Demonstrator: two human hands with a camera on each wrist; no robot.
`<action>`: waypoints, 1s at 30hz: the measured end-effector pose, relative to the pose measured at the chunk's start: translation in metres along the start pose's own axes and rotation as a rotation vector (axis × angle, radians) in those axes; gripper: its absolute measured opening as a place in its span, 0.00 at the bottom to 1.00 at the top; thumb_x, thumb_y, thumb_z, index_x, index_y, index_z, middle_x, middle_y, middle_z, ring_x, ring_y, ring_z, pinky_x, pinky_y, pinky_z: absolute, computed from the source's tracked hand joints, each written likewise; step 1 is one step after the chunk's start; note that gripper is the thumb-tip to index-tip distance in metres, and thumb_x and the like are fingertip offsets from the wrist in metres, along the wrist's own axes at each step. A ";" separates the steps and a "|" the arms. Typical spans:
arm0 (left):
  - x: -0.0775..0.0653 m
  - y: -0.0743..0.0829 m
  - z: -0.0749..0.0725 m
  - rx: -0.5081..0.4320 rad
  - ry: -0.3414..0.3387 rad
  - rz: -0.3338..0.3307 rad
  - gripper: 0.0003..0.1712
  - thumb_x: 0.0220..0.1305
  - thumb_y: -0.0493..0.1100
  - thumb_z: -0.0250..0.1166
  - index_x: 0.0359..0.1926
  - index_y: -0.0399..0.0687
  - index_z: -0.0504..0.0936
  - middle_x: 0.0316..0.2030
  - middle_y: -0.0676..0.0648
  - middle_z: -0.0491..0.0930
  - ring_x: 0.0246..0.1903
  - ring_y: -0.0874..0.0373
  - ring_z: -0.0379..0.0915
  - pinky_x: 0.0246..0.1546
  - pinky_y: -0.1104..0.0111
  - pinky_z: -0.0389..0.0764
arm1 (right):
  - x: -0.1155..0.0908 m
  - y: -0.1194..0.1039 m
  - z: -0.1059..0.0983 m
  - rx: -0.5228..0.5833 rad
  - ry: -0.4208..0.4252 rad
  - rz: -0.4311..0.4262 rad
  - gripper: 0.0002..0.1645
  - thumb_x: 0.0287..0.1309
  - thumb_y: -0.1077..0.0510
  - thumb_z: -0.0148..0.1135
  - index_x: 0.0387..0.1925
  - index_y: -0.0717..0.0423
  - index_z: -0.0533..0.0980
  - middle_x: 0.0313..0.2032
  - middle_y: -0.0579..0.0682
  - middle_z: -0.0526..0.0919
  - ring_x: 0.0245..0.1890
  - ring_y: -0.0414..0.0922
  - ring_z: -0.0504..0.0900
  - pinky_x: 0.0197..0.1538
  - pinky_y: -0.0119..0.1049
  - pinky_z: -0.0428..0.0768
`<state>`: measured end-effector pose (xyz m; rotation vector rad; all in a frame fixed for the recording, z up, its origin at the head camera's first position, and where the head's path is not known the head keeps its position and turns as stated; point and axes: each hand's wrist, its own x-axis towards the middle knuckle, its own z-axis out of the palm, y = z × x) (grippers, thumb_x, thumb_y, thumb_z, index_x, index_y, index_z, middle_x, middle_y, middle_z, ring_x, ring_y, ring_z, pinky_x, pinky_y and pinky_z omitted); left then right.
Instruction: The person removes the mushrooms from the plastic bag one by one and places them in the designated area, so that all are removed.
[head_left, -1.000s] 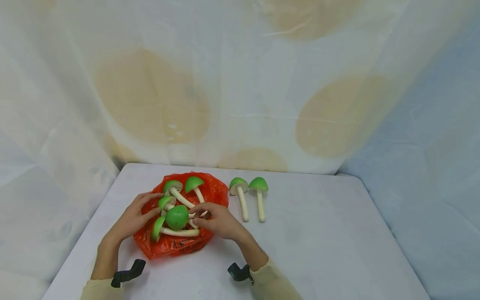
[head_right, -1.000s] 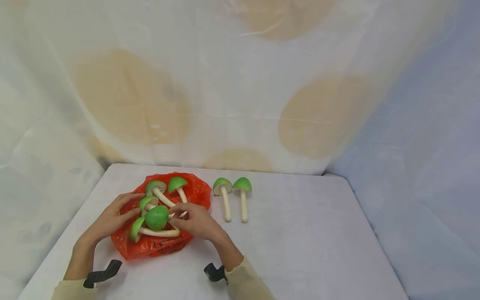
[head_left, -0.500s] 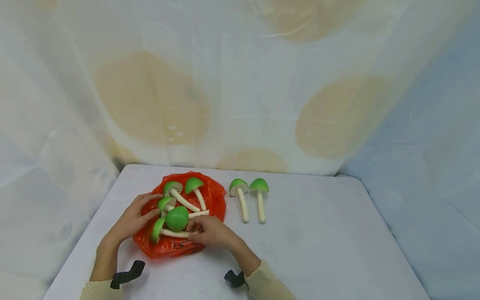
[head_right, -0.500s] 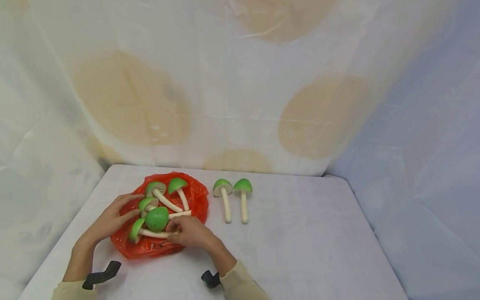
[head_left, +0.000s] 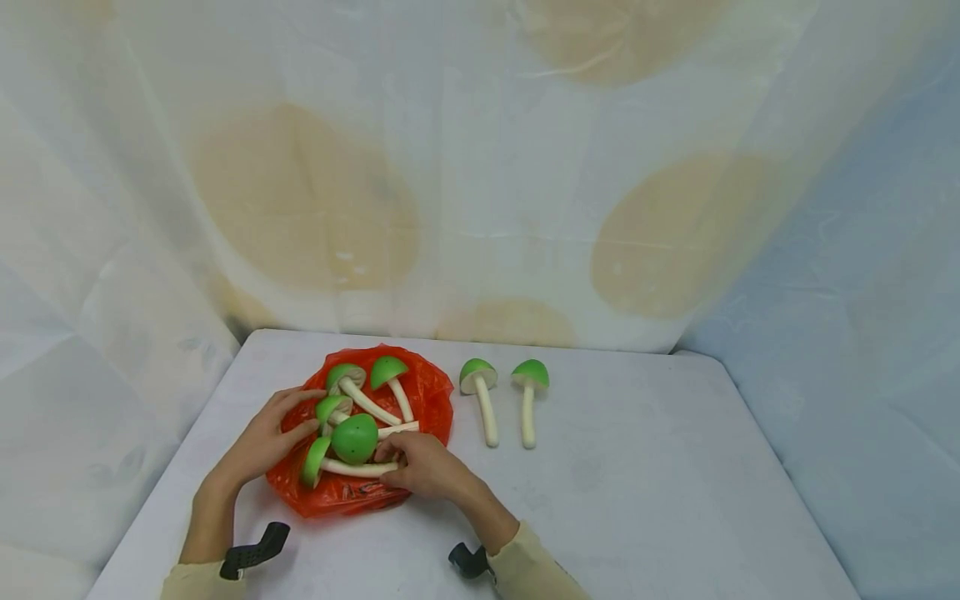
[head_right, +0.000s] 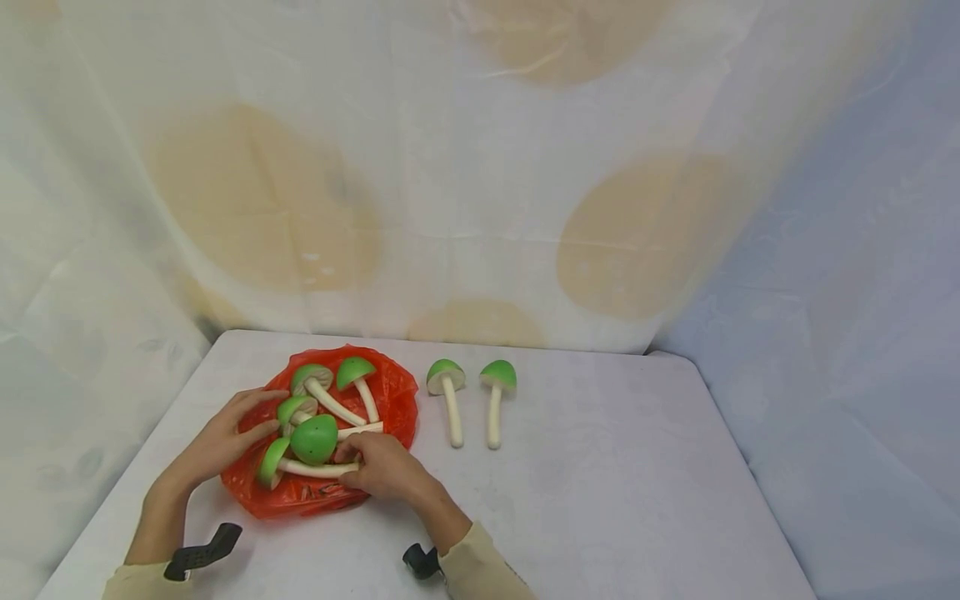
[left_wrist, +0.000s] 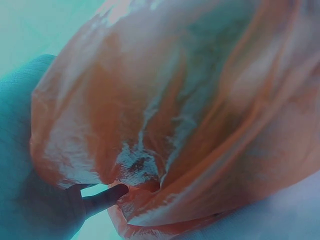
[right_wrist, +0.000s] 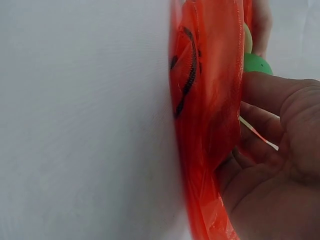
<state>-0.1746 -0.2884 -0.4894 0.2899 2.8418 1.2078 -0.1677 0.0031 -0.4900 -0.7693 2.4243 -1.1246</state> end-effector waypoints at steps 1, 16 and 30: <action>0.000 0.000 0.000 0.001 0.000 0.001 0.29 0.71 0.54 0.62 0.69 0.52 0.72 0.68 0.36 0.63 0.69 0.33 0.56 0.61 0.29 0.61 | 0.000 0.000 0.000 0.000 0.002 0.003 0.13 0.57 0.58 0.73 0.44 0.47 0.81 0.33 0.33 0.80 0.32 0.31 0.74 0.37 0.25 0.76; 0.000 -0.001 0.001 -0.009 0.004 0.002 0.29 0.71 0.55 0.62 0.68 0.52 0.72 0.68 0.36 0.63 0.68 0.34 0.58 0.61 0.29 0.63 | -0.003 0.000 0.002 -0.004 -0.004 0.051 0.13 0.58 0.55 0.72 0.45 0.42 0.81 0.40 0.32 0.83 0.42 0.30 0.78 0.49 0.28 0.77; 0.000 0.000 -0.001 -0.008 0.003 0.002 0.30 0.71 0.56 0.62 0.68 0.52 0.72 0.68 0.36 0.63 0.68 0.34 0.58 0.60 0.29 0.64 | -0.002 -0.003 0.007 -0.039 0.000 0.050 0.15 0.57 0.54 0.73 0.46 0.42 0.80 0.38 0.31 0.83 0.39 0.29 0.78 0.45 0.26 0.77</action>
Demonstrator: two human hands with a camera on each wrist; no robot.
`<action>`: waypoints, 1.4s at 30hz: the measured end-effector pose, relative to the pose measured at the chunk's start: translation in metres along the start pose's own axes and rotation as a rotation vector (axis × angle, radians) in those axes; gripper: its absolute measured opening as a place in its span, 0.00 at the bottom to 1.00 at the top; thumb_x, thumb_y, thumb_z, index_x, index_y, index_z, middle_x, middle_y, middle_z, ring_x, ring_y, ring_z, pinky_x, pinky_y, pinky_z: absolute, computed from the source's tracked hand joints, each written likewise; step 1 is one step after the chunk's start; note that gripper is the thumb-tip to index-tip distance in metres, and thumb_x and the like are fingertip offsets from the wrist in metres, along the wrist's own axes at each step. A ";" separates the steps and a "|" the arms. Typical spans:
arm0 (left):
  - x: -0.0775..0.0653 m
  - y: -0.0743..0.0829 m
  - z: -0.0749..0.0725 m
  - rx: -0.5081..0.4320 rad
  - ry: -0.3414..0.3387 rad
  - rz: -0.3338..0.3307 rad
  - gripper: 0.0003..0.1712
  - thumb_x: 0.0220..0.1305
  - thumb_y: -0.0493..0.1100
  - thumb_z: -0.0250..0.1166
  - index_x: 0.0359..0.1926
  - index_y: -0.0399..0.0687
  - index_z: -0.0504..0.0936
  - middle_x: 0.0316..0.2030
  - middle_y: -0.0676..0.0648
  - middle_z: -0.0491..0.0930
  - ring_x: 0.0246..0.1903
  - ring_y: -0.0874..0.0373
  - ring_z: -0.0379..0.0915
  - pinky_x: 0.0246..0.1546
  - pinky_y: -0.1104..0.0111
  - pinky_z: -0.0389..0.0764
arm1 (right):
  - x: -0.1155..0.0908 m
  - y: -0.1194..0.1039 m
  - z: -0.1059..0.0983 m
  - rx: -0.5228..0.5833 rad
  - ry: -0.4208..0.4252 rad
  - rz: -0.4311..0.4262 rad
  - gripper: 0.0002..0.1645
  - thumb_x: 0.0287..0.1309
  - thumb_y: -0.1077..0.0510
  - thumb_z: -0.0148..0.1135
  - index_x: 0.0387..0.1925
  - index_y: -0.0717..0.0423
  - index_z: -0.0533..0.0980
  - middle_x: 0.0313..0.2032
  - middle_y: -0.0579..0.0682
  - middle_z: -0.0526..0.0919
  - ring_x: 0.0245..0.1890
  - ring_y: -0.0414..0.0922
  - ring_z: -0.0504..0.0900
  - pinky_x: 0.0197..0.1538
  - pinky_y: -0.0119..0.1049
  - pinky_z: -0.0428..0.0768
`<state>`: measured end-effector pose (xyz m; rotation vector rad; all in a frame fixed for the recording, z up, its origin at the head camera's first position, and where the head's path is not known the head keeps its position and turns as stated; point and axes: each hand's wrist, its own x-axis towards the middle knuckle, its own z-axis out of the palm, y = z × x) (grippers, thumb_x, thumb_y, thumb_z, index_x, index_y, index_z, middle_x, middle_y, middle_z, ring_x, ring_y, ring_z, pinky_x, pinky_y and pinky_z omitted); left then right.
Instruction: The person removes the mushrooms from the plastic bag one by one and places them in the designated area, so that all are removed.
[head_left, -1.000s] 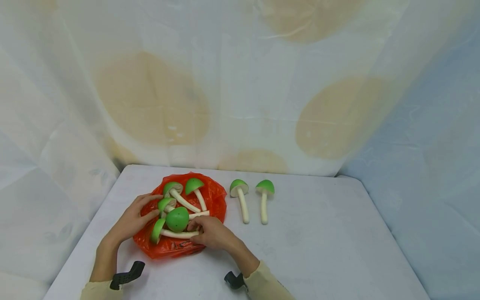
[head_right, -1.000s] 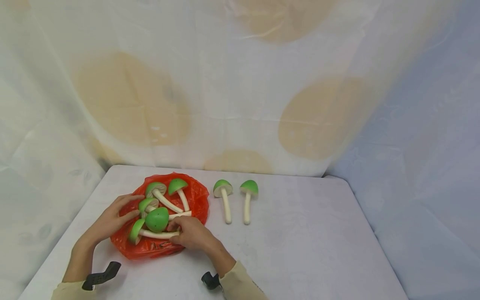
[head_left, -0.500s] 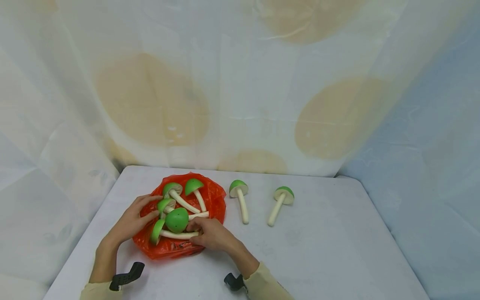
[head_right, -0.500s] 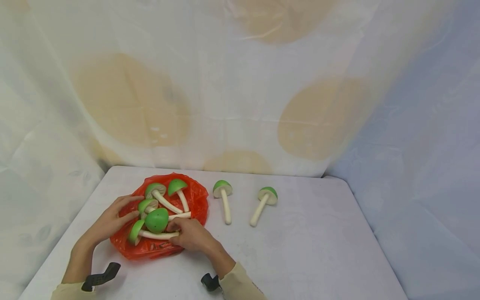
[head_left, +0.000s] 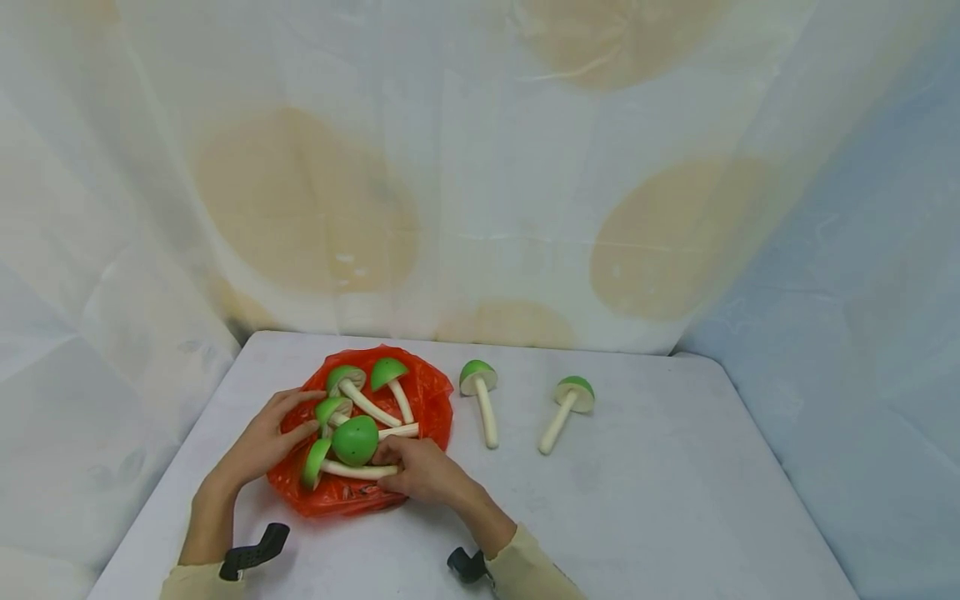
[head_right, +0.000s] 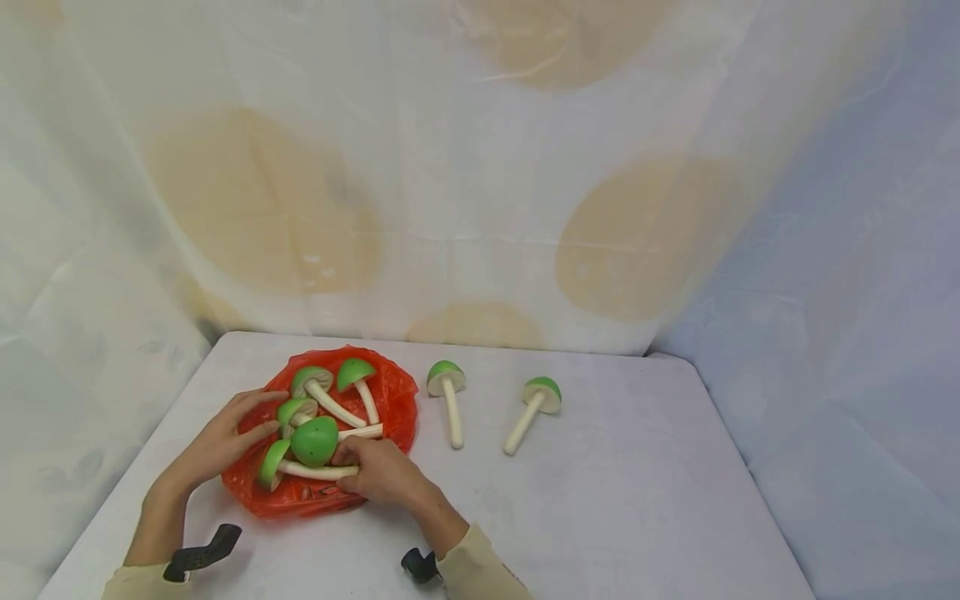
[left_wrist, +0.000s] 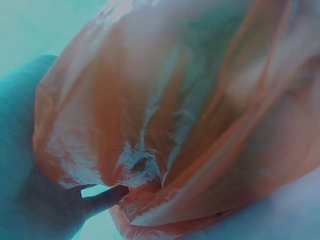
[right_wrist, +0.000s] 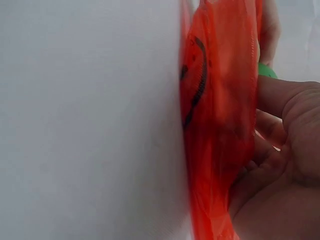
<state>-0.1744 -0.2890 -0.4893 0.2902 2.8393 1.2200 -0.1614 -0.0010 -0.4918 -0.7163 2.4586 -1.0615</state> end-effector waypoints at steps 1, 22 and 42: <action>0.000 0.000 0.000 0.001 -0.002 -0.001 0.30 0.71 0.56 0.62 0.68 0.52 0.72 0.68 0.36 0.63 0.68 0.34 0.58 0.60 0.29 0.64 | 0.000 0.000 0.001 0.001 0.001 -0.010 0.15 0.57 0.55 0.74 0.46 0.43 0.80 0.38 0.31 0.83 0.39 0.29 0.78 0.46 0.26 0.78; 0.002 0.000 0.001 -0.011 -0.008 -0.001 0.29 0.71 0.55 0.62 0.68 0.52 0.72 0.68 0.36 0.63 0.68 0.34 0.58 0.60 0.30 0.66 | -0.001 0.002 0.003 0.032 0.019 -0.014 0.08 0.57 0.55 0.74 0.34 0.39 0.81 0.29 0.31 0.80 0.31 0.31 0.75 0.35 0.25 0.77; 0.001 0.000 -0.002 -0.029 0.009 0.009 0.25 0.72 0.43 0.60 0.68 0.50 0.72 0.68 0.37 0.64 0.68 0.35 0.59 0.60 0.31 0.66 | -0.010 -0.001 -0.015 0.153 0.078 -0.079 0.09 0.55 0.57 0.71 0.33 0.39 0.79 0.24 0.41 0.77 0.22 0.35 0.70 0.23 0.26 0.69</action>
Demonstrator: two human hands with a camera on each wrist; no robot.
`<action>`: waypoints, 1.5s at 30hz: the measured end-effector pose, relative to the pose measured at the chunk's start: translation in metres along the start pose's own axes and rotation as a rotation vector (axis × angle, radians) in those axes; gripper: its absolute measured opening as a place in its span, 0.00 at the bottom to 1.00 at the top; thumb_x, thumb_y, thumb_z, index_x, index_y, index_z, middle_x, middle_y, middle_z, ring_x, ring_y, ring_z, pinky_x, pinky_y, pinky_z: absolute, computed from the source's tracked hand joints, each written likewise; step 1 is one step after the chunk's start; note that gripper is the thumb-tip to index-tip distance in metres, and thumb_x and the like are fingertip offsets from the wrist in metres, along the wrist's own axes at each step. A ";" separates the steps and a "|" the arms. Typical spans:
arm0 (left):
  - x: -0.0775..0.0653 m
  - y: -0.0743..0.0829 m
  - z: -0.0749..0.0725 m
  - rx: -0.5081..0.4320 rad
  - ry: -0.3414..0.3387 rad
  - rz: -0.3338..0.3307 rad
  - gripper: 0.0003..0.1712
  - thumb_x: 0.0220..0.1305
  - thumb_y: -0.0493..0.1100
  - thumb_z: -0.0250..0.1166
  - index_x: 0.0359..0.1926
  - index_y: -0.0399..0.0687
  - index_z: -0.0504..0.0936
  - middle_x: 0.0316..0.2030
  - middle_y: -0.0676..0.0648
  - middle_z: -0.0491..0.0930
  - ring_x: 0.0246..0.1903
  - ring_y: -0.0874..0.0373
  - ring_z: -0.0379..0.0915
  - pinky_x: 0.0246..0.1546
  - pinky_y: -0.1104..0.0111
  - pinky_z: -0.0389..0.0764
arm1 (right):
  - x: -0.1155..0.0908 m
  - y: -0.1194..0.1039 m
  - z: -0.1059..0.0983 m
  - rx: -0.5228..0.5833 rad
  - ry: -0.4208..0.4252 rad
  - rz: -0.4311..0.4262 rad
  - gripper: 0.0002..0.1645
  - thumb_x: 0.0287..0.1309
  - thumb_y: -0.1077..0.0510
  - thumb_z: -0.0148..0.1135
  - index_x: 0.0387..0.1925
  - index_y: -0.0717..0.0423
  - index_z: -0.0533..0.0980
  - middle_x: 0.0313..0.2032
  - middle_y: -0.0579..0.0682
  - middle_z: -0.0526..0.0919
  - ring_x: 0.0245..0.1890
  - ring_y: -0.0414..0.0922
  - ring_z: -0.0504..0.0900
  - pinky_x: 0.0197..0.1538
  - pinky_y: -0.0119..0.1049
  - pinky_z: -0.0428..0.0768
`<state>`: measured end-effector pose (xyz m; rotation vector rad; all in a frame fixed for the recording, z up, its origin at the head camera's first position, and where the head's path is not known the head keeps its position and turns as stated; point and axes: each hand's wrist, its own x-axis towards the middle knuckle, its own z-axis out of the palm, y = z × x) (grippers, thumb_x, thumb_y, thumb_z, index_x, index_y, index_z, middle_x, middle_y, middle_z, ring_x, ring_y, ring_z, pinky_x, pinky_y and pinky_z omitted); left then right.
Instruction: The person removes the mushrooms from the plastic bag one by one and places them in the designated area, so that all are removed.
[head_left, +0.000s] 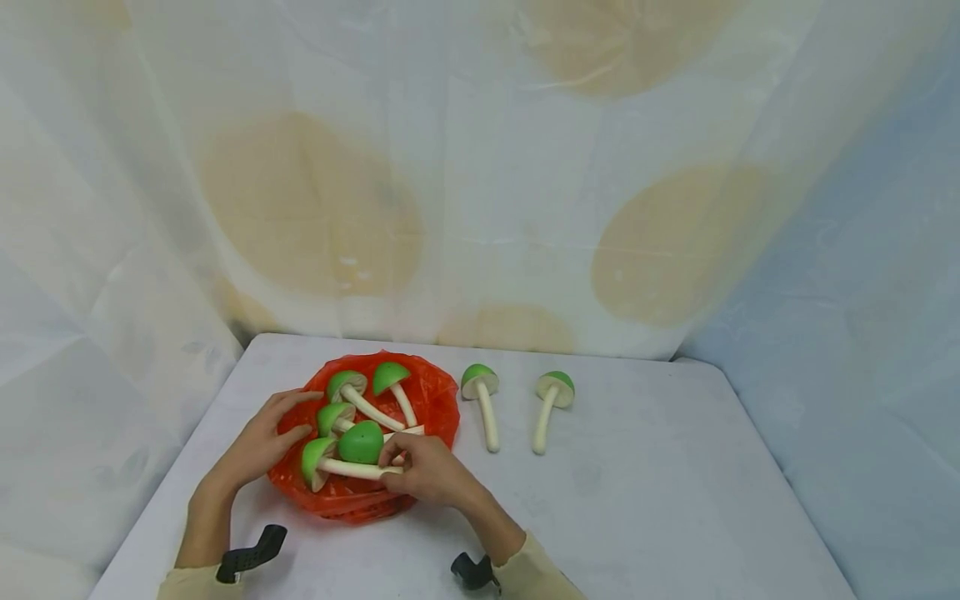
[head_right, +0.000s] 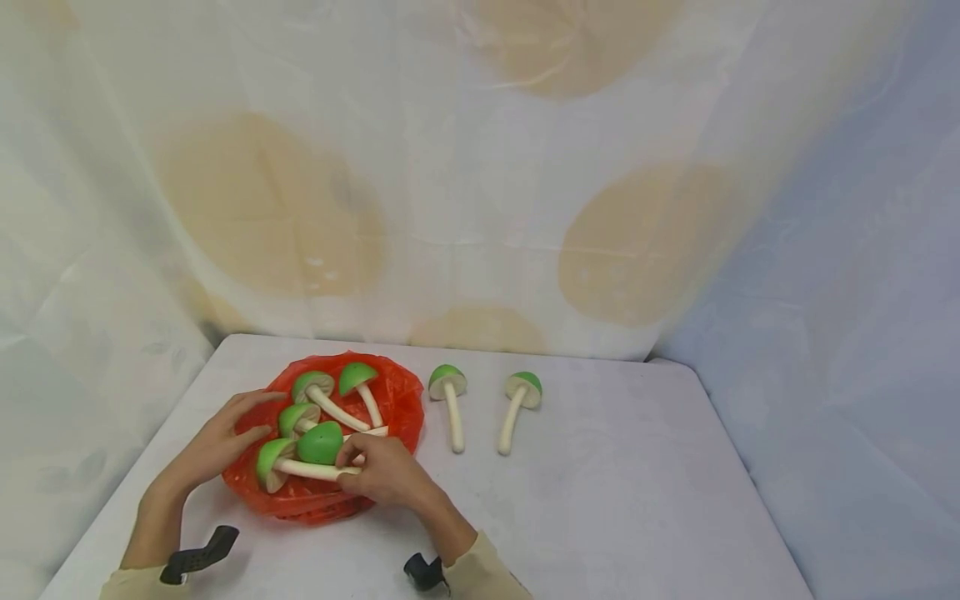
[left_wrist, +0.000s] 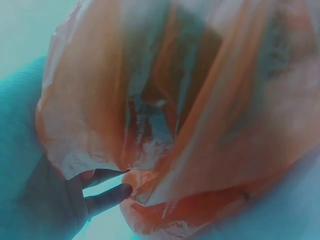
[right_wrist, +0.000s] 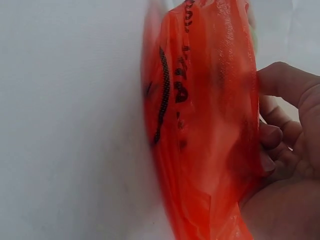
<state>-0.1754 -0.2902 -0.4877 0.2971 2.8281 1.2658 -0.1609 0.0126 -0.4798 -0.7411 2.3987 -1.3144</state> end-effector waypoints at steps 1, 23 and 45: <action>0.000 0.000 0.000 -0.001 -0.002 -0.001 0.25 0.72 0.42 0.60 0.68 0.50 0.72 0.68 0.37 0.64 0.68 0.35 0.59 0.59 0.31 0.67 | 0.000 0.000 -0.001 0.010 0.001 0.002 0.09 0.55 0.57 0.70 0.33 0.39 0.78 0.24 0.41 0.76 0.23 0.35 0.70 0.23 0.26 0.69; -0.001 -0.002 -0.004 -0.018 -0.013 0.012 0.26 0.71 0.39 0.59 0.69 0.50 0.71 0.69 0.37 0.63 0.68 0.35 0.58 0.60 0.31 0.66 | -0.004 0.007 -0.013 0.346 -0.166 -0.076 0.10 0.58 0.57 0.68 0.42 0.53 0.80 0.35 0.40 0.80 0.36 0.41 0.76 0.36 0.26 0.76; 0.000 0.000 -0.001 -0.008 -0.022 -0.009 0.25 0.71 0.38 0.60 0.67 0.53 0.73 0.68 0.38 0.64 0.68 0.35 0.58 0.59 0.31 0.68 | -0.014 0.010 -0.029 0.456 -0.061 -0.100 0.14 0.61 0.55 0.65 0.48 0.52 0.76 0.31 0.55 0.83 0.28 0.59 0.77 0.29 0.28 0.73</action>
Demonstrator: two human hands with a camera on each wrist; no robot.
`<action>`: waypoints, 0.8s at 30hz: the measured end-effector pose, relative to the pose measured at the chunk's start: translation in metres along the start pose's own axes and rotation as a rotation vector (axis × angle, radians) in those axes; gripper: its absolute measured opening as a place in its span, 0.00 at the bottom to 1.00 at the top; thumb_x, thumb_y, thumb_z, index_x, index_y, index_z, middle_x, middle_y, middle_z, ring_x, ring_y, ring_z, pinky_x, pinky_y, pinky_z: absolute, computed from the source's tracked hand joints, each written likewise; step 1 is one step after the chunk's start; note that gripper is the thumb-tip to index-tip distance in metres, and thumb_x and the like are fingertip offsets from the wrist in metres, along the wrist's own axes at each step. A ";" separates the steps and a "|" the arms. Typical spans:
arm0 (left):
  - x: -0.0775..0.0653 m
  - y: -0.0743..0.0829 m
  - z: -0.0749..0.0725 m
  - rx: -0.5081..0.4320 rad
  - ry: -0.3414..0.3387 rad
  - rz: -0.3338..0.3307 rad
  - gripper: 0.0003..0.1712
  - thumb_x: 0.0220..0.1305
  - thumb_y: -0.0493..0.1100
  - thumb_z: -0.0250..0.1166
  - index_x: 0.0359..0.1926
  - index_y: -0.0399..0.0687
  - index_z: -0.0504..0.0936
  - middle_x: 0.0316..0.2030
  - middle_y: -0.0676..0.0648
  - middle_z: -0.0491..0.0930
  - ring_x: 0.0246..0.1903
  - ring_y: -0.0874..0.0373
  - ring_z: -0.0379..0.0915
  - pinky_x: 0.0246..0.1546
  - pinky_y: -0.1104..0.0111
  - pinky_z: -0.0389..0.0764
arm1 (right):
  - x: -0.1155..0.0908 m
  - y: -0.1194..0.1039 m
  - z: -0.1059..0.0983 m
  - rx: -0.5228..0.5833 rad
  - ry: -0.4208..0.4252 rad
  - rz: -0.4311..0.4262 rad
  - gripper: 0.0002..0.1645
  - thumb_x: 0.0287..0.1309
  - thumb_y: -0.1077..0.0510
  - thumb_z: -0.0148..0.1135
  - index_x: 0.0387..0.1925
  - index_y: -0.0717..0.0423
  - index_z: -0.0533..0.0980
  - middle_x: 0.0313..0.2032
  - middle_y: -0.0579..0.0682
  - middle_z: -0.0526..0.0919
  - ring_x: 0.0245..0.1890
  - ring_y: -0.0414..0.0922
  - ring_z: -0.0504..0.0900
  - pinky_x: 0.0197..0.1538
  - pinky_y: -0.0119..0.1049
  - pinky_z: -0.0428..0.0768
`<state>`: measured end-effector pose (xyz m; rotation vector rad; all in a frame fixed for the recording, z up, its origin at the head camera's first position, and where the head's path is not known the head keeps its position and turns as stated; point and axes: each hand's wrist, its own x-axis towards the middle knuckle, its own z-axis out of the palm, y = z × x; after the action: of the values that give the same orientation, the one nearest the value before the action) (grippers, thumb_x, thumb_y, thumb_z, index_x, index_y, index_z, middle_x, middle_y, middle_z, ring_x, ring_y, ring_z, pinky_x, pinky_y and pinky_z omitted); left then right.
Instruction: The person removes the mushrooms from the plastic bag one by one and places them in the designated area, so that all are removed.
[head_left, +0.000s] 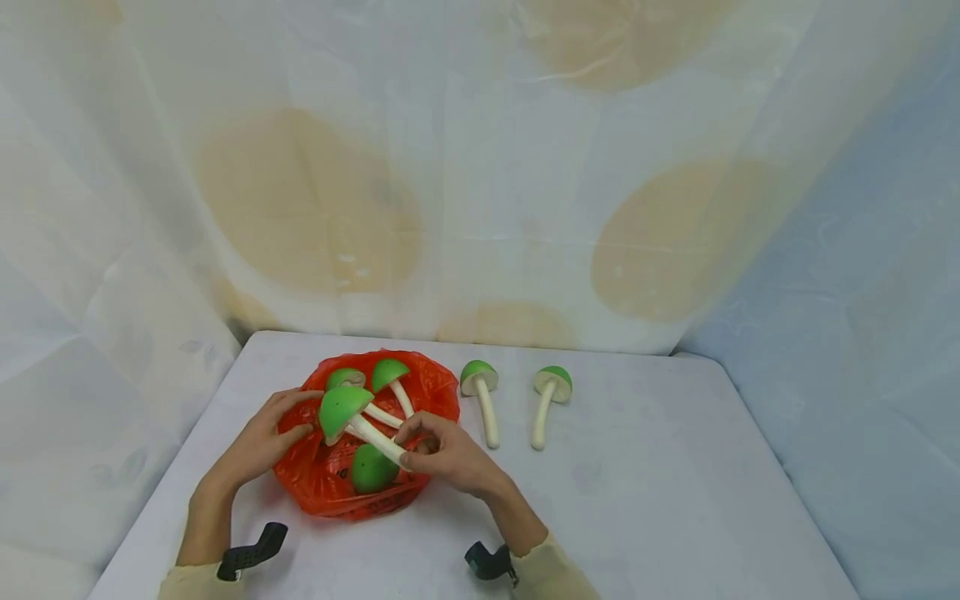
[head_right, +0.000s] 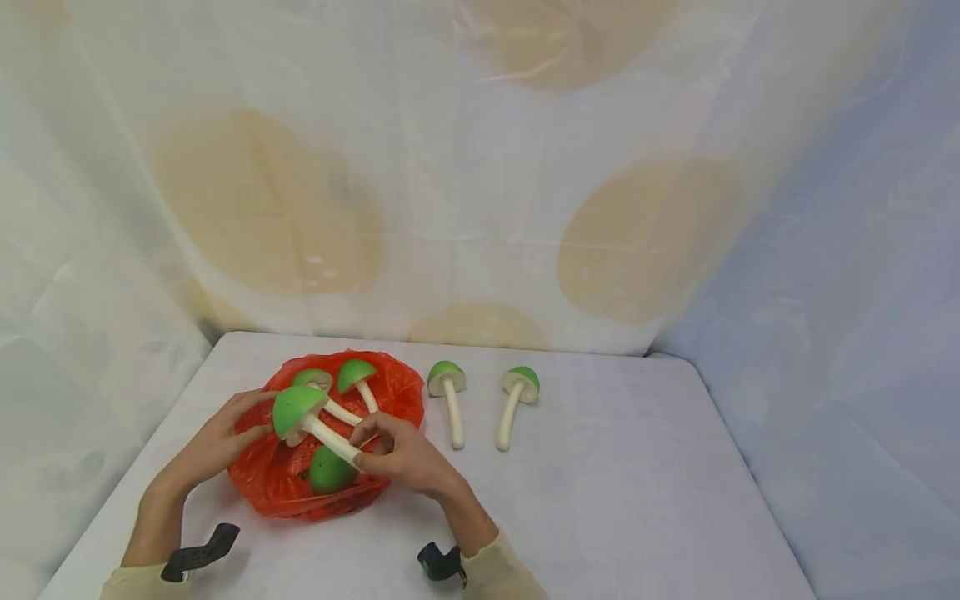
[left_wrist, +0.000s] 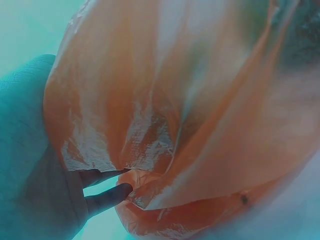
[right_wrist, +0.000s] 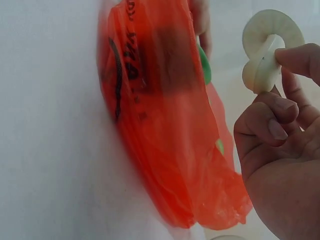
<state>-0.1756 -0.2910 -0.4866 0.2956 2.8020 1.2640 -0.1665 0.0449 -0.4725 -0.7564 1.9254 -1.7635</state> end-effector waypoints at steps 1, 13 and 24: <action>0.000 0.000 0.000 0.000 -0.001 0.002 0.25 0.71 0.38 0.60 0.67 0.53 0.73 0.68 0.38 0.64 0.68 0.35 0.58 0.58 0.31 0.68 | 0.000 0.000 -0.001 0.003 0.005 0.001 0.14 0.61 0.55 0.64 0.49 0.51 0.76 0.33 0.56 0.83 0.29 0.63 0.76 0.30 0.27 0.73; 0.000 0.001 0.001 -0.005 -0.005 0.006 0.27 0.70 0.38 0.61 0.68 0.51 0.72 0.67 0.37 0.64 0.68 0.34 0.59 0.57 0.31 0.69 | -0.005 0.001 -0.013 -0.009 0.100 -0.009 0.15 0.62 0.57 0.64 0.50 0.48 0.75 0.30 0.56 0.79 0.18 0.47 0.66 0.24 0.28 0.65; -0.002 0.002 0.000 0.007 -0.007 -0.011 0.26 0.70 0.40 0.60 0.68 0.53 0.72 0.68 0.36 0.63 0.68 0.34 0.58 0.57 0.31 0.70 | -0.009 0.003 -0.020 -0.031 0.194 -0.002 0.16 0.61 0.58 0.64 0.50 0.49 0.74 0.40 0.51 0.76 0.18 0.41 0.64 0.23 0.28 0.66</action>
<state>-0.1733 -0.2900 -0.4852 0.2845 2.7987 1.2482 -0.1732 0.0660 -0.4738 -0.6167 2.0808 -1.8729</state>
